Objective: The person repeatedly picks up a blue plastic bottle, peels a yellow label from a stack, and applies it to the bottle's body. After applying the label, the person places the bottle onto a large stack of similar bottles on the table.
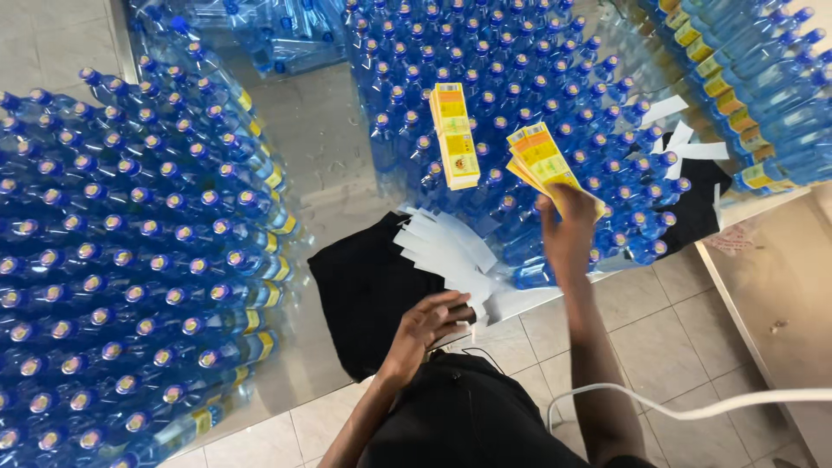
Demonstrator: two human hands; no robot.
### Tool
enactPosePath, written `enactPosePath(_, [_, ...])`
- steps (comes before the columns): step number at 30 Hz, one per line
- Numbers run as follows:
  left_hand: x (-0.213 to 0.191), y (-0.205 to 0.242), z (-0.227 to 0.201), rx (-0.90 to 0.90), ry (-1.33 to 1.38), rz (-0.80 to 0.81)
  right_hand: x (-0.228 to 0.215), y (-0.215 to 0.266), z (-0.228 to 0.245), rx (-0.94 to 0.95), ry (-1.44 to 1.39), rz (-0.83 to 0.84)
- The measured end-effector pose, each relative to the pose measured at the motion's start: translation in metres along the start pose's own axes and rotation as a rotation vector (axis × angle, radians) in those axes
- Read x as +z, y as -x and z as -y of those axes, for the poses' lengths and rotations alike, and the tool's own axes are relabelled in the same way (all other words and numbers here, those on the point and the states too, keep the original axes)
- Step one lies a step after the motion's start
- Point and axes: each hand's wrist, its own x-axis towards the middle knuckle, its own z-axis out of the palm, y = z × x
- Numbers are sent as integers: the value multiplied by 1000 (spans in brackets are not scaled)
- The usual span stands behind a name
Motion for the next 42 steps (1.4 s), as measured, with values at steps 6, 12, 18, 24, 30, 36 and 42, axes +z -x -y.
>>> enactPosePath(6, [-13, -18, 16, -27, -84, -327, -7, -6, -96, 278, 360, 232])
enactPosePath(12, [-15, -24, 24, 24, -98, -432, -17, -27, -67, 461, 8, 193])
enactPosePath(18, [-11, -24, 27, 11, -72, -434, -36, -48, -25, 594, -254, 44])
enactPosePath(24, [-16, -19, 18, 8, -127, -450, -38, -50, -31, 699, -296, 85])
enactPosePath(30, [-14, -9, 5, 17, -124, -443, -68, -53, 28, 656, -377, 91])
enactPosePath(36, [-6, -5, -23, 215, -171, -399, -24, 17, 126, 656, -732, 550])
enactPosePath(42, [-50, 7, -19, 301, -95, -708, 8, 33, 205, 478, -754, 751])
